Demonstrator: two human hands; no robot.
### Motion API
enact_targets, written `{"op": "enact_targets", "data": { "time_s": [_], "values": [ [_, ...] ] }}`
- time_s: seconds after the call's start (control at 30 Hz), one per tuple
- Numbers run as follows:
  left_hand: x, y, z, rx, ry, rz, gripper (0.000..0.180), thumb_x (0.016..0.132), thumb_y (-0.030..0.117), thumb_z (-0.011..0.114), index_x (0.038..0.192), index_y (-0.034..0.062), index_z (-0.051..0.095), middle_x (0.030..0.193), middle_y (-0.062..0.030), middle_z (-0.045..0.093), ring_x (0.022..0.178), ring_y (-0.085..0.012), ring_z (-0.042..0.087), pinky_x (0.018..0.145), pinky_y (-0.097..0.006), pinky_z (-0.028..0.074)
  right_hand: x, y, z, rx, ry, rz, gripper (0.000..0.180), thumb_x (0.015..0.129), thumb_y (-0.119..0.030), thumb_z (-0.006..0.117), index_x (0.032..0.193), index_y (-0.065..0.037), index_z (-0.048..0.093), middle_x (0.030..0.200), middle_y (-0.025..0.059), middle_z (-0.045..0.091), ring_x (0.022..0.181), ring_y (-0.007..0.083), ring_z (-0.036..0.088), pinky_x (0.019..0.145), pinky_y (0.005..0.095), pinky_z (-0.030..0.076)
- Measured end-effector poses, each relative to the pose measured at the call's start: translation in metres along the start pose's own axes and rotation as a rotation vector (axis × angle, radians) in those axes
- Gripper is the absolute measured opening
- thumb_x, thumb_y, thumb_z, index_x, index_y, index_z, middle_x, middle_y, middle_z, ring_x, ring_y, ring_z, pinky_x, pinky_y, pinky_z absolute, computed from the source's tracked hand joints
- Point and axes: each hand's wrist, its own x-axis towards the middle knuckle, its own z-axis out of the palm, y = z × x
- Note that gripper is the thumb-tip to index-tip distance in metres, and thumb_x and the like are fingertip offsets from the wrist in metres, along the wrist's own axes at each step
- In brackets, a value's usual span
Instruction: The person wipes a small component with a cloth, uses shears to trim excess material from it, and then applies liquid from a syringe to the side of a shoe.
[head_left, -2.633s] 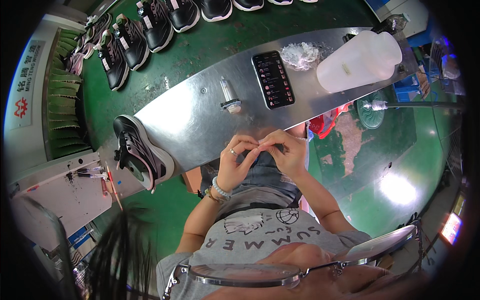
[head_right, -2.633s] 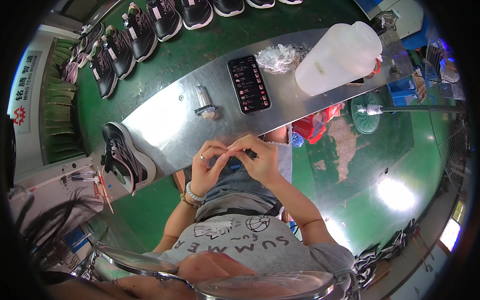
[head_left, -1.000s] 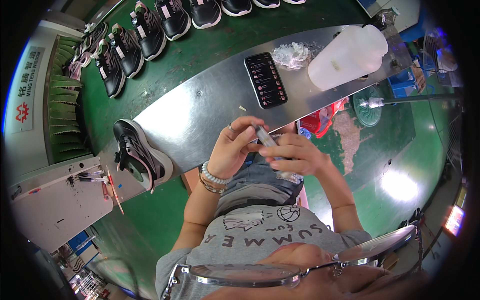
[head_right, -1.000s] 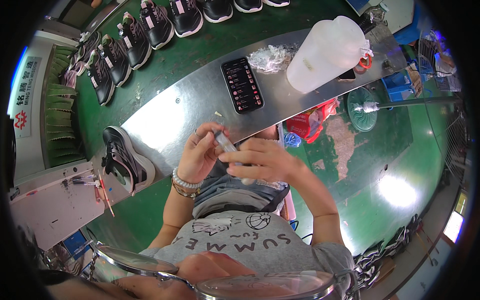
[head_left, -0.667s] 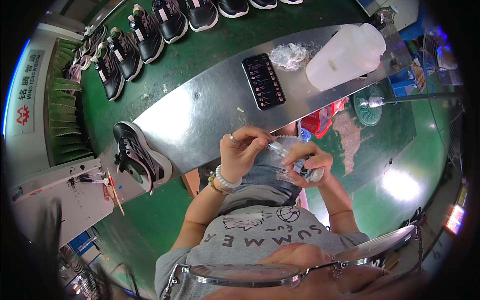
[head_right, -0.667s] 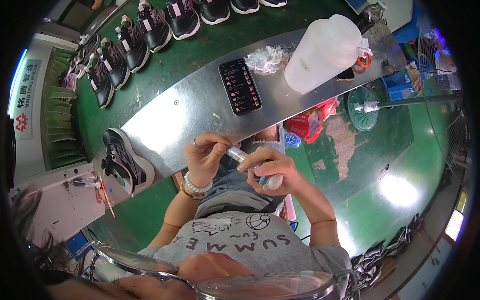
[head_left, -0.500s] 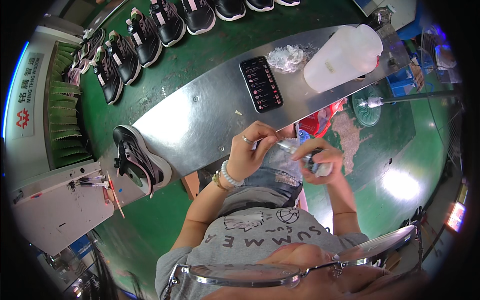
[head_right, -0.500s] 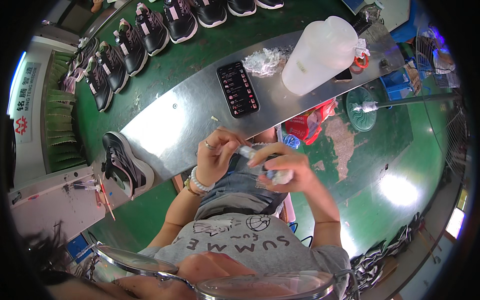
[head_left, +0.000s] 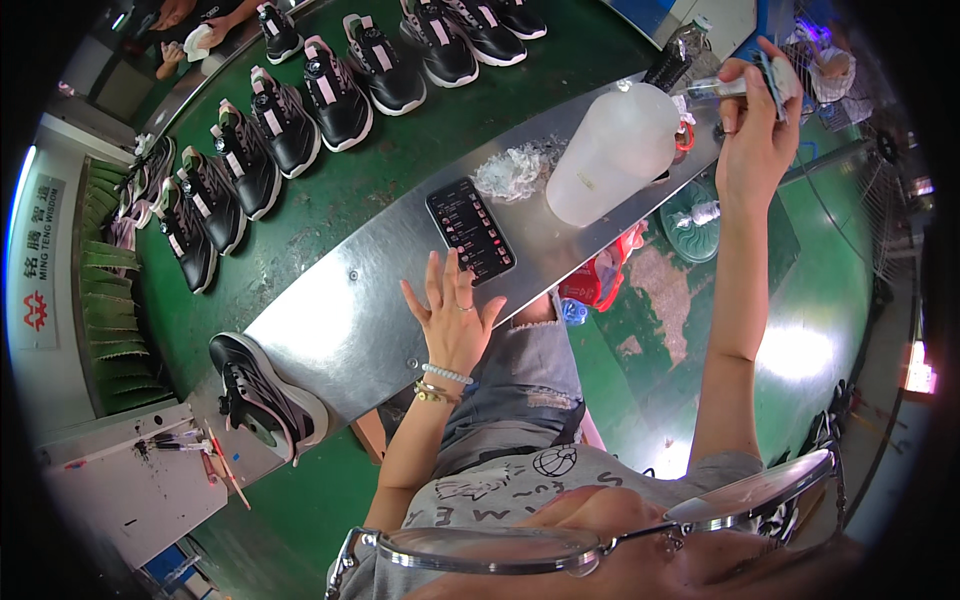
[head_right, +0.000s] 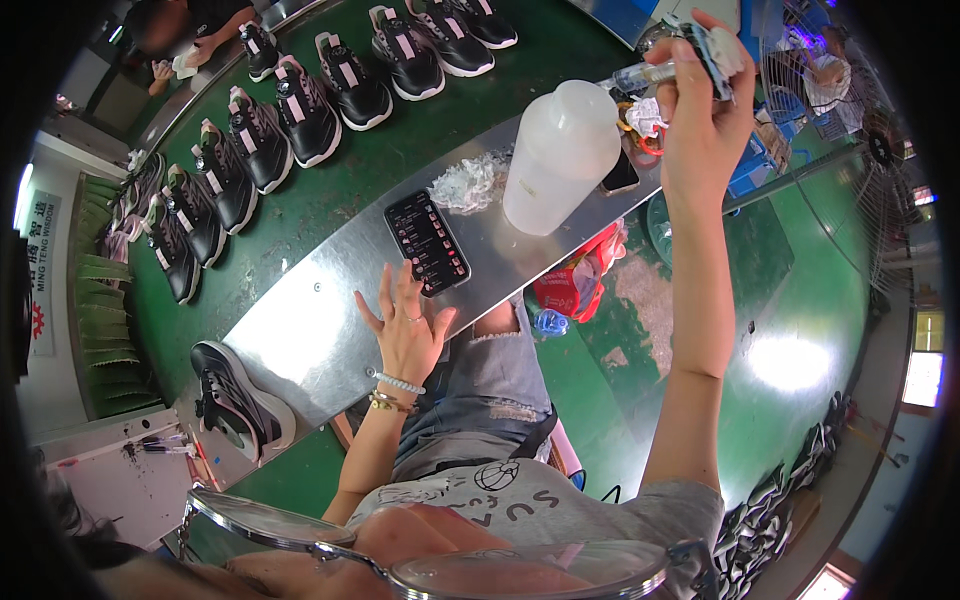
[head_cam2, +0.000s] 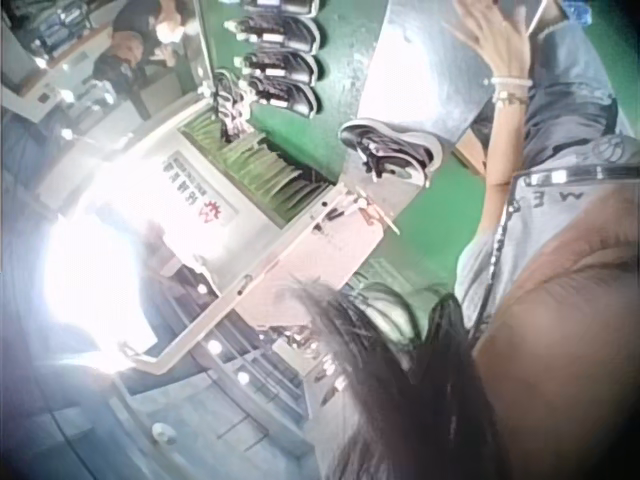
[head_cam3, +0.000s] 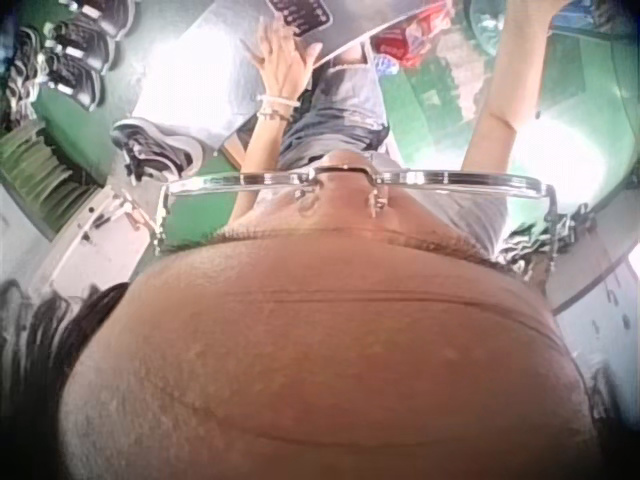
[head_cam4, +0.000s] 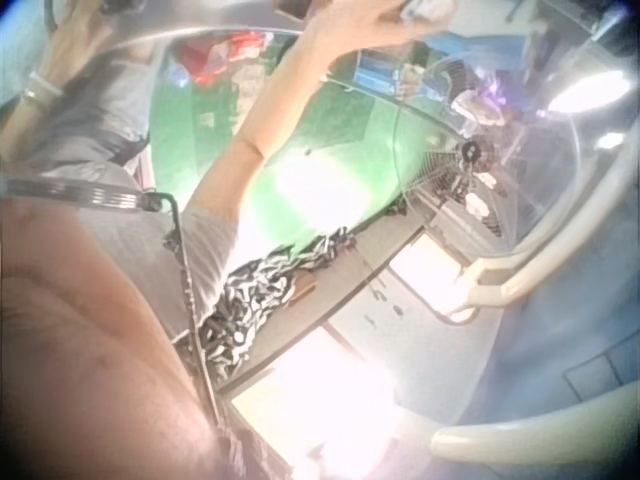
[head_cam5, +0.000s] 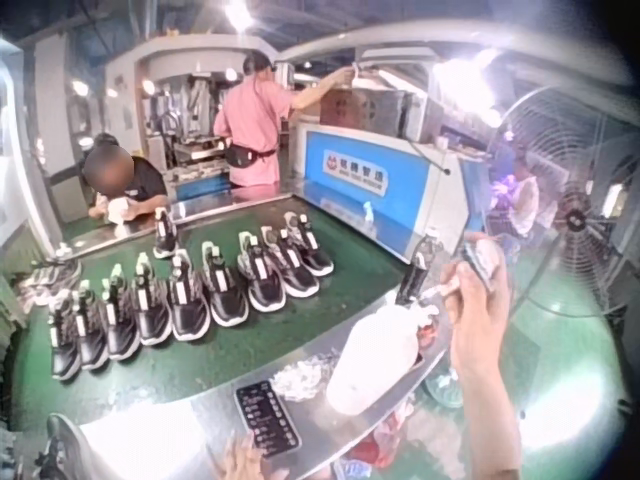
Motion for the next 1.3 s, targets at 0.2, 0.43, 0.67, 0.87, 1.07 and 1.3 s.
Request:
{"op": "enact_targets", "data": {
  "time_s": [0.2,0.43,0.67,0.87,1.07,1.3],
  "values": [
    [0.005,0.002,0.007,0.061,-0.032,0.120,0.059,0.079,0.046,0.058,0.123,0.0118,0.039,0.140,-0.0046,0.035,0.129,-0.0301,0.030,0.103,-0.060,0.004,-0.002,0.005,0.007,-0.113,-0.060,0.029,0.028,0.088,-0.007,0.051,0.116,-0.001,0.048,0.079,0.0057,0.058,0.052,0.0015,0.032,0.046,0.0157,0.024],
    [0.000,0.004,0.012,0.006,0.085,0.163,0.060,0.076,0.043,0.062,0.126,0.0234,0.034,0.138,-0.0073,0.037,0.126,-0.0305,0.034,0.103,-0.056,0.009,0.004,0.003,0.018,-0.219,-0.033,0.068,0.026,0.087,-0.010,0.056,0.112,-0.004,0.053,0.079,0.0021,0.060,0.057,0.0004,0.041,0.048,0.0140,0.028],
    [-0.018,-0.012,0.012,0.068,0.115,0.113,0.050,0.078,0.040,0.064,0.116,0.0179,0.038,0.128,-0.0060,0.046,0.120,-0.0281,0.040,0.103,-0.053,0.010,0.008,0.029,0.016,-0.199,0.033,-0.014,0.024,0.083,-0.011,0.062,0.104,-0.001,0.058,0.074,0.0005,0.063,0.058,-0.0004,0.047,0.050,0.0141,0.032],
    [-0.021,-0.011,0.013,0.077,0.078,0.132,0.049,0.077,0.039,0.064,0.113,0.0185,0.040,0.127,-0.0017,0.049,0.119,-0.0265,0.041,0.102,-0.052,0.011,0.005,0.028,0.012,-0.487,-0.106,-0.139,0.027,0.085,-0.008,0.058,0.110,0.003,0.056,0.074,0.0010,0.058,0.068,0.0047,0.052,0.056,0.0165,0.038],
    [-0.022,-0.010,0.013,0.115,0.053,0.133,0.050,0.076,0.039,0.065,0.114,0.0188,0.039,0.128,0.0001,0.049,0.118,-0.0229,0.044,0.102,-0.049,0.011,0.000,0.020,0.027,-0.390,-0.110,-0.119,0.028,0.084,-0.009,0.060,0.109,0.004,0.056,0.070,0.0002,0.057,0.065,0.0035,0.050,0.054,0.0153,0.037],
    [-0.025,-0.014,0.017,0.154,0.208,0.184,0.054,0.077,0.040,0.065,0.115,0.0197,0.034,0.125,-0.0007,0.051,0.116,-0.0214,0.045,0.101,-0.047,0.011,-0.005,0.022,0.023,-0.339,-0.095,-0.044,0.030,0.083,-0.014,0.061,0.108,0.001,0.056,0.069,-0.0024,0.061,0.063,0.0017,0.049,0.058,0.0174,0.037]
  ]
}}
